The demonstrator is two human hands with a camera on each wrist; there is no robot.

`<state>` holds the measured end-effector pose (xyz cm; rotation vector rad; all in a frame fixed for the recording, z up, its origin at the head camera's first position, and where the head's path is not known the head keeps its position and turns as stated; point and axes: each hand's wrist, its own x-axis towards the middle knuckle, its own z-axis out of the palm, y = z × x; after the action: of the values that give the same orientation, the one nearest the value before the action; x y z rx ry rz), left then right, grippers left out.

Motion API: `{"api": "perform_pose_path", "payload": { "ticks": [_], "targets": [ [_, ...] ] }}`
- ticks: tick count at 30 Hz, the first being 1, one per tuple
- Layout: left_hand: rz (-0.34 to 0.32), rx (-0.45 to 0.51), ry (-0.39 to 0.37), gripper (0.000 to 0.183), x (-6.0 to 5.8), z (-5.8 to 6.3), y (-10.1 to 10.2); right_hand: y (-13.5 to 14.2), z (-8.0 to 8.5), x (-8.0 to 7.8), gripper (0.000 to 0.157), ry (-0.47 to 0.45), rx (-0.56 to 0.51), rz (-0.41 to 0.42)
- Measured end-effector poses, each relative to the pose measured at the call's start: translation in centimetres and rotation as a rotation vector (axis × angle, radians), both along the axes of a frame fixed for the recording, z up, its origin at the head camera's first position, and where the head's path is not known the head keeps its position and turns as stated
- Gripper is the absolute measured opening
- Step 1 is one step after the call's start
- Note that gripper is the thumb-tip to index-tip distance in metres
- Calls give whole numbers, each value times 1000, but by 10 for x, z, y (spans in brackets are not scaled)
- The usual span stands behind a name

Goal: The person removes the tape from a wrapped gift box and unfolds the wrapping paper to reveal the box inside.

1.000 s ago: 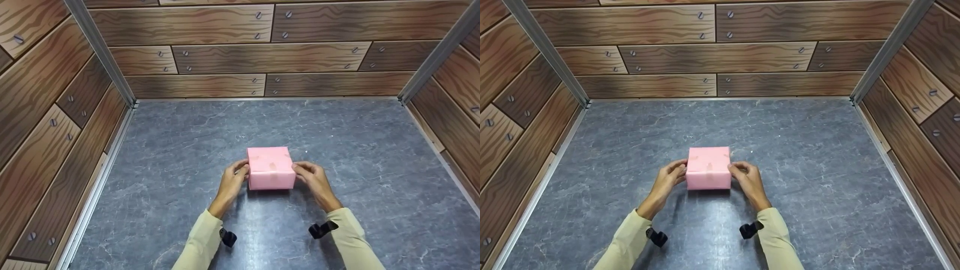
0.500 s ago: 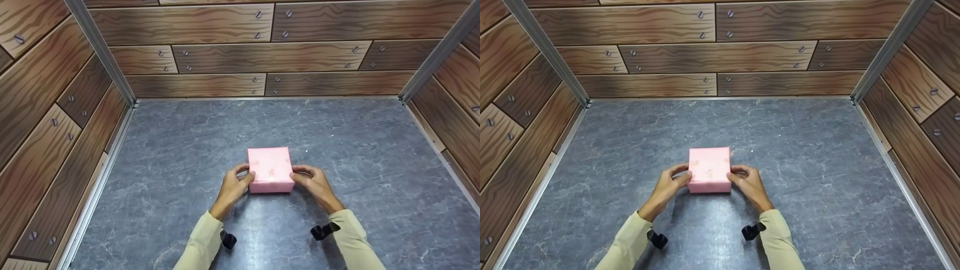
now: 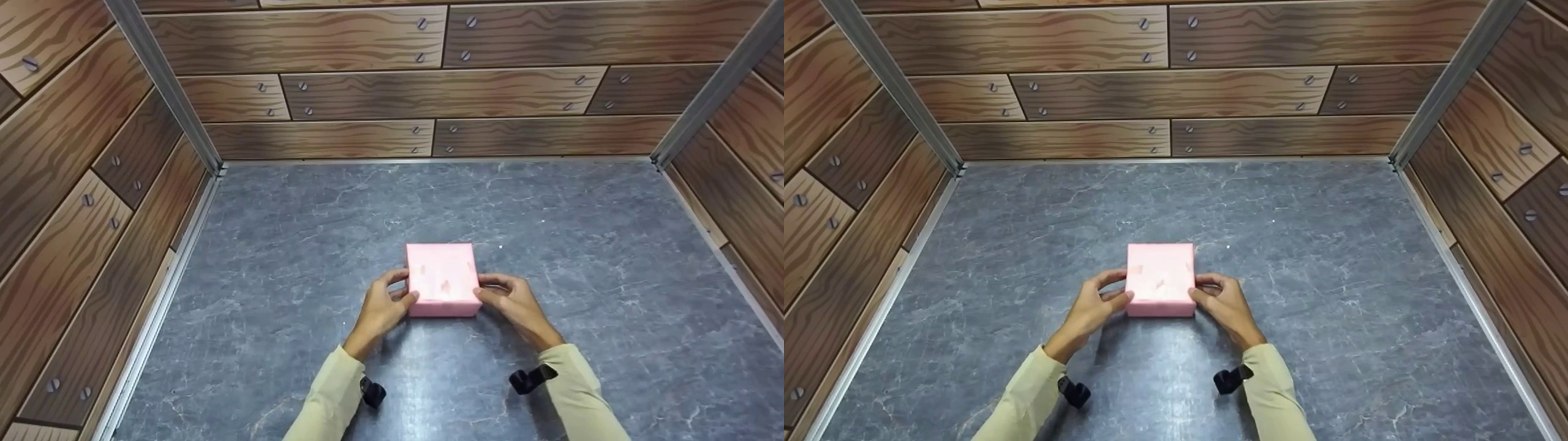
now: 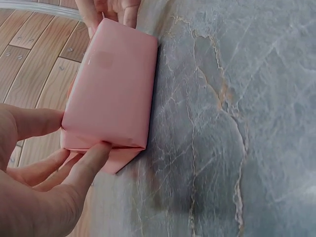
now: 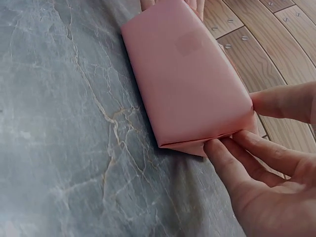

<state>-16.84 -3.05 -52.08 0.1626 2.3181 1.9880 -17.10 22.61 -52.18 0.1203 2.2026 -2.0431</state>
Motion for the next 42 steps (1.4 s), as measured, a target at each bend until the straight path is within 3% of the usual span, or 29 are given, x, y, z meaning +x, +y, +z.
{"api": "perform_pose_path", "payload": {
  "ticks": [5,11,14,18,23,27,29,33,37,42],
  "targets": [
    [0,-17,-48,46,-1,3,1,4,2,-1,45,-49,18,25],
    [1,-10,-26,47,-3,6,2,3,10,-2,49,-56,28,31],
    [0,-95,-3,46,-1,8,3,3,11,-1,48,-50,44,34],
    [16,-293,38,48,2,14,3,5,15,0,49,-14,136,53],
    [76,-527,191,51,3,24,4,7,23,0,52,36,287,40],
    [107,-612,366,49,1,32,10,3,28,-6,37,178,408,-34],
    [72,-630,438,49,-1,35,16,-1,29,-9,30,267,483,-63],
    [-81,-707,531,49,-7,37,30,-13,28,-14,21,408,620,-104],
    [-211,-831,553,47,-15,33,43,-24,23,-18,17,514,724,-122],
    [-280,-957,559,48,-20,24,52,-32,16,-19,17,581,807,-144]
  ]
}}
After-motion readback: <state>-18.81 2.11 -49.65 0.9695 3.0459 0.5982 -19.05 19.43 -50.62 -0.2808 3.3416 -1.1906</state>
